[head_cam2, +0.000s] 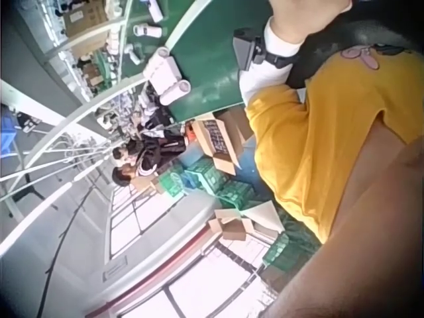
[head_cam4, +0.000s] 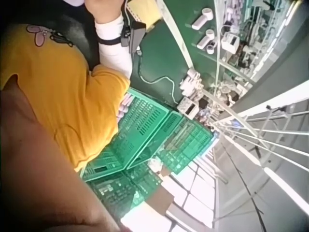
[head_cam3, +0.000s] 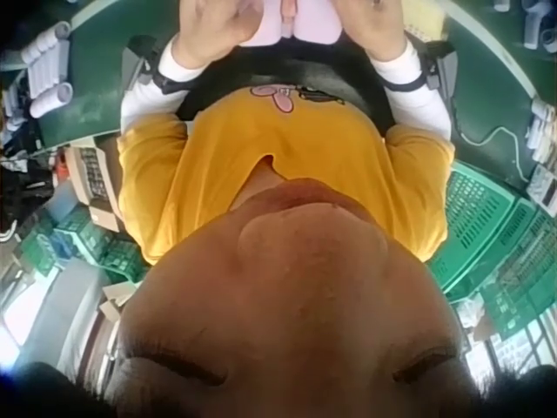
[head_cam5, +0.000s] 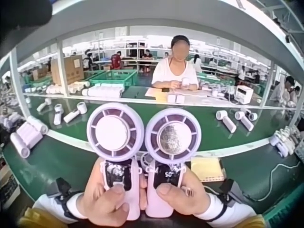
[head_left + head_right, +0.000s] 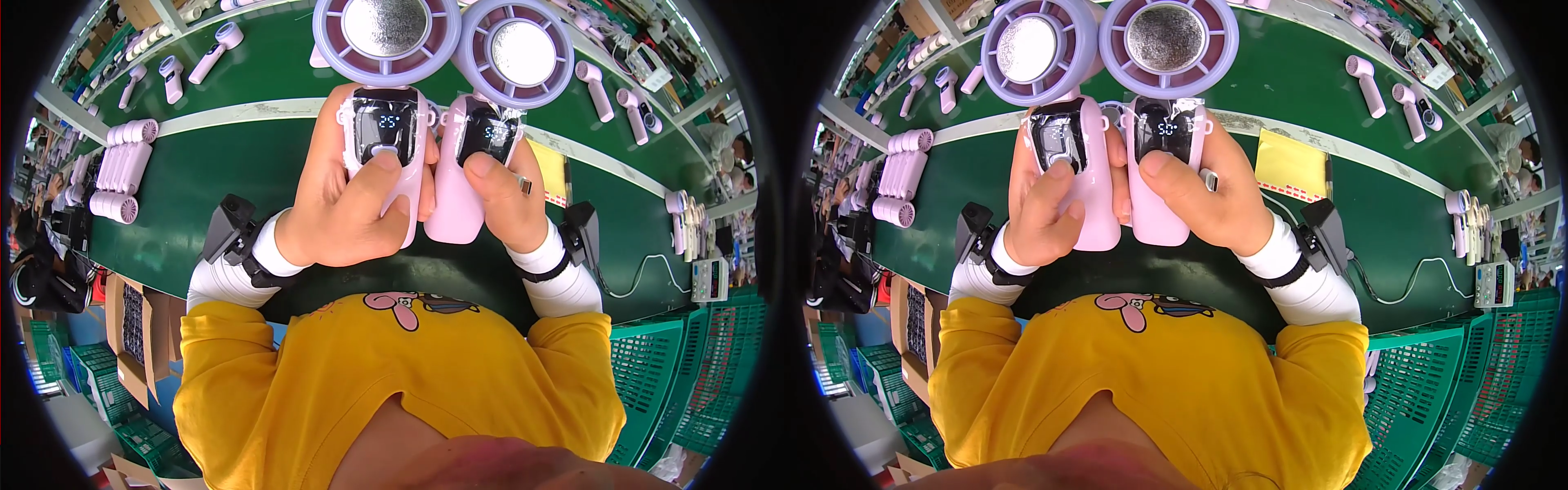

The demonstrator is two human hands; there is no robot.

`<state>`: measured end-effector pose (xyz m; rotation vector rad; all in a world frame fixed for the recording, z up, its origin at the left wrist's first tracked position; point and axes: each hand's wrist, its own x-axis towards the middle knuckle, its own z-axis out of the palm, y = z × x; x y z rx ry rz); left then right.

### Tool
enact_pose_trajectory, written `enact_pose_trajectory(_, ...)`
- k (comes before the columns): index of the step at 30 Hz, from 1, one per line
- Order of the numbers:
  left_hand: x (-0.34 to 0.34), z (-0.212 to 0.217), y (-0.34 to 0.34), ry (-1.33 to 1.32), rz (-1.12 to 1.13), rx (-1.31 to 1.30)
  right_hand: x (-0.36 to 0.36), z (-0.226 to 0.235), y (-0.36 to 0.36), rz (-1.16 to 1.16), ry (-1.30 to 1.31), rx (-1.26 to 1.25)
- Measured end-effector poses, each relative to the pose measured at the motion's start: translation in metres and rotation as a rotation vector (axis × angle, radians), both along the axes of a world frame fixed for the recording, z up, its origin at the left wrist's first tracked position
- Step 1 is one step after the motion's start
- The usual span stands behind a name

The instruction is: Testing handheld electronic devices on a production line and recording notes.

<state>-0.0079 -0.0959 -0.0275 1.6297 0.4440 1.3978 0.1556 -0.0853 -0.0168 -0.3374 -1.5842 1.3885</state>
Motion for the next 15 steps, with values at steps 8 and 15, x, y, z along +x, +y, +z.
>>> enact_pose_trajectory(8, 0.0003, -0.0003, 0.0018, -0.144, -0.099, -0.079, -0.0004, -0.0096, 0.0056, 0.049, 0.029, -0.042)
enact_pose_trajectory(15, 0.0015, -0.0029, 0.0020, -0.150, -0.086, -0.061, 0.0002, -0.0071, 0.0049, 0.039, -0.002, -0.038)
